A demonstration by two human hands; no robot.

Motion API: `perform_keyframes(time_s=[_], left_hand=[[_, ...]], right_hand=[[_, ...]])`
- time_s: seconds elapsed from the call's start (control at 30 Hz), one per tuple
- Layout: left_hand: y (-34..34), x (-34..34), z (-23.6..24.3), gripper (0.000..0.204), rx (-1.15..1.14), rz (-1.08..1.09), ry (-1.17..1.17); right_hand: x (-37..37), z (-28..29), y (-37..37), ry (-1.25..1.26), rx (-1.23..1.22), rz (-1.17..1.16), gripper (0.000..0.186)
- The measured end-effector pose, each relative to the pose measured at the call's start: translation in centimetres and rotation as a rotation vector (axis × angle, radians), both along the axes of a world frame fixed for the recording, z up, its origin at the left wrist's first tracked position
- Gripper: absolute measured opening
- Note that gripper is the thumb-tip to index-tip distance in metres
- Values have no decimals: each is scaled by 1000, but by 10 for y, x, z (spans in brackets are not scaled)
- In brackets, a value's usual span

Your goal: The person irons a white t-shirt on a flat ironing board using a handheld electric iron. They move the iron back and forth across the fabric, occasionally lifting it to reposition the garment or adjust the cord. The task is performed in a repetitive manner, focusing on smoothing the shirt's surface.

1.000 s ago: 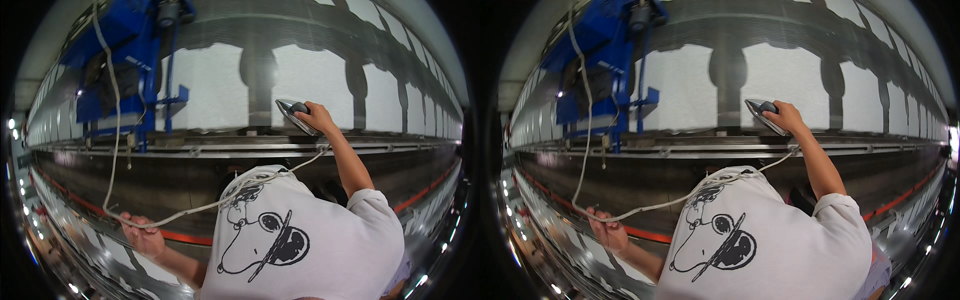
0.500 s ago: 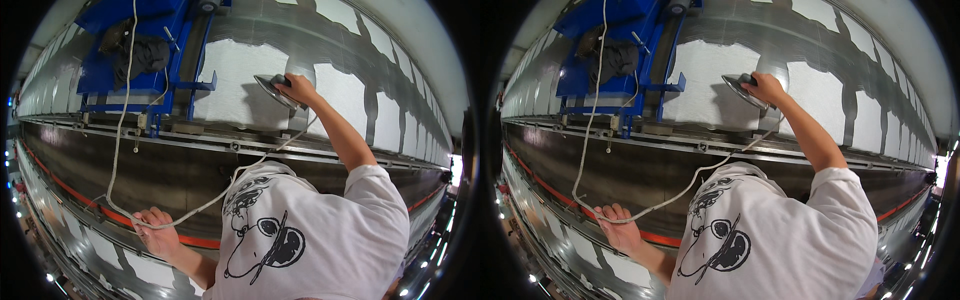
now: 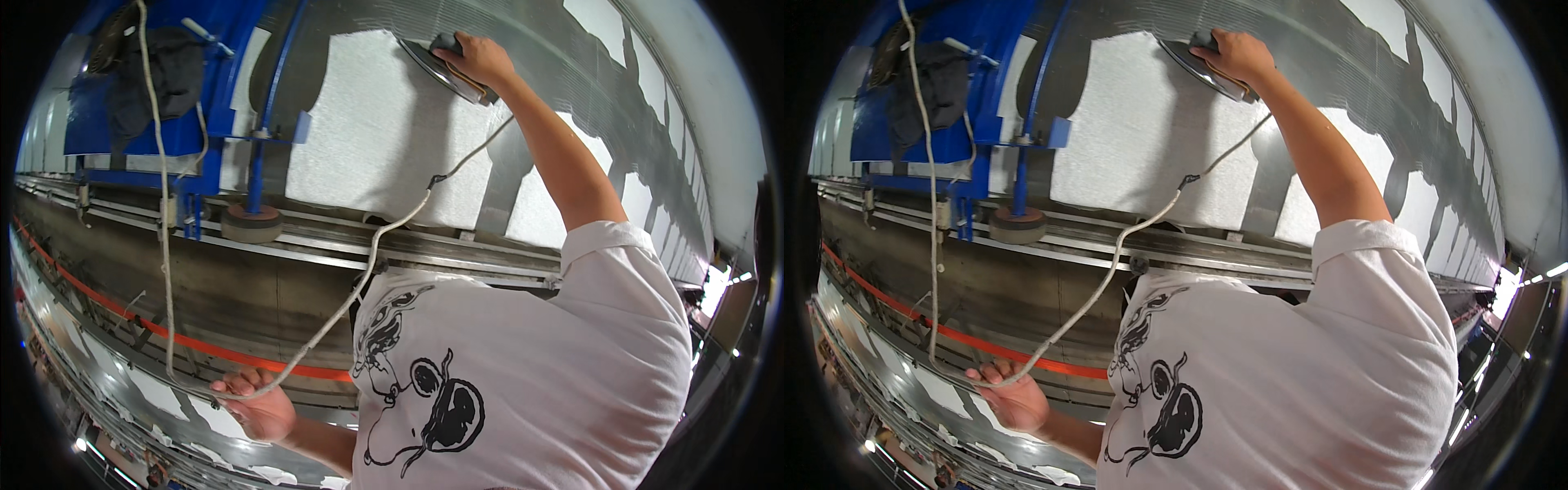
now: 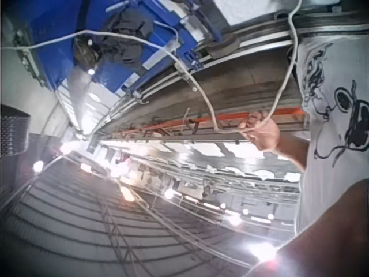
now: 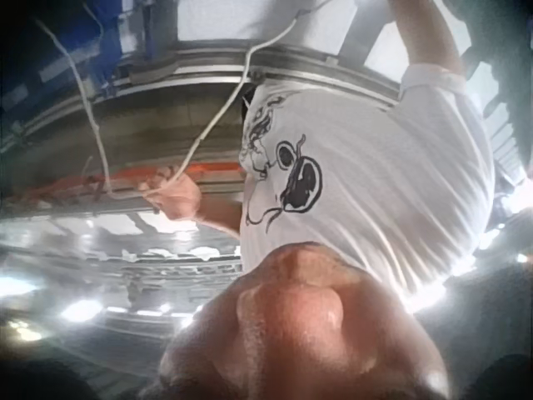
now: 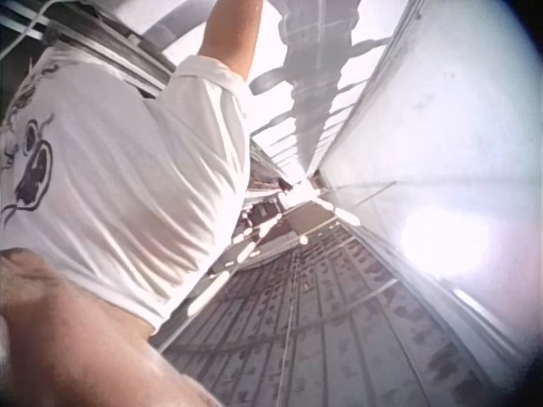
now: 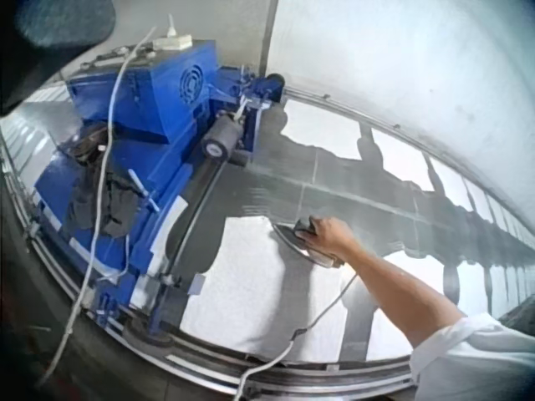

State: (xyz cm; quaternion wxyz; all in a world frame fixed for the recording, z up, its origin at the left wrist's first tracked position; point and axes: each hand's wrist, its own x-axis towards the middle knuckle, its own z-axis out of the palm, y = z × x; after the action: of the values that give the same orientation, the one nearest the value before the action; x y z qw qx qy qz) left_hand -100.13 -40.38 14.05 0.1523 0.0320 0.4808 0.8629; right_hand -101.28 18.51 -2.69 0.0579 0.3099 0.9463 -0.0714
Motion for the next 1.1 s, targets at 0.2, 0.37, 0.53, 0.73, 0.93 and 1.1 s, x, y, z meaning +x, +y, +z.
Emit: perform_keyframes(time_s=[0.2, 0.37, 0.53, 0.73, 0.93, 1.1], left_hand=[[14, -14, 5, 36, -48, -22, 3], [-8, -25, 3, 34, 89, -139, 104], [-21, -27, -7, 35, 139, -6, 111], [-25, -27, -8, 35, 28, 24, 83], [-12, -18, 1, 36, -95, 119, -6], [-3, -19, 5, 32, -75, -26, -24]], right_hand=[[8, 1, 2, -12, -14, -39, 69], [43, 16, -66, -96, -281, -22, 81], [95, -1, -167, -148, -231, 113, 64], [49, -10, -157, 0, -173, 52, 65], [-45, -10, -50, 31, -65, -194, 76], [-56, -19, -30, 59, -41, -182, 73]])
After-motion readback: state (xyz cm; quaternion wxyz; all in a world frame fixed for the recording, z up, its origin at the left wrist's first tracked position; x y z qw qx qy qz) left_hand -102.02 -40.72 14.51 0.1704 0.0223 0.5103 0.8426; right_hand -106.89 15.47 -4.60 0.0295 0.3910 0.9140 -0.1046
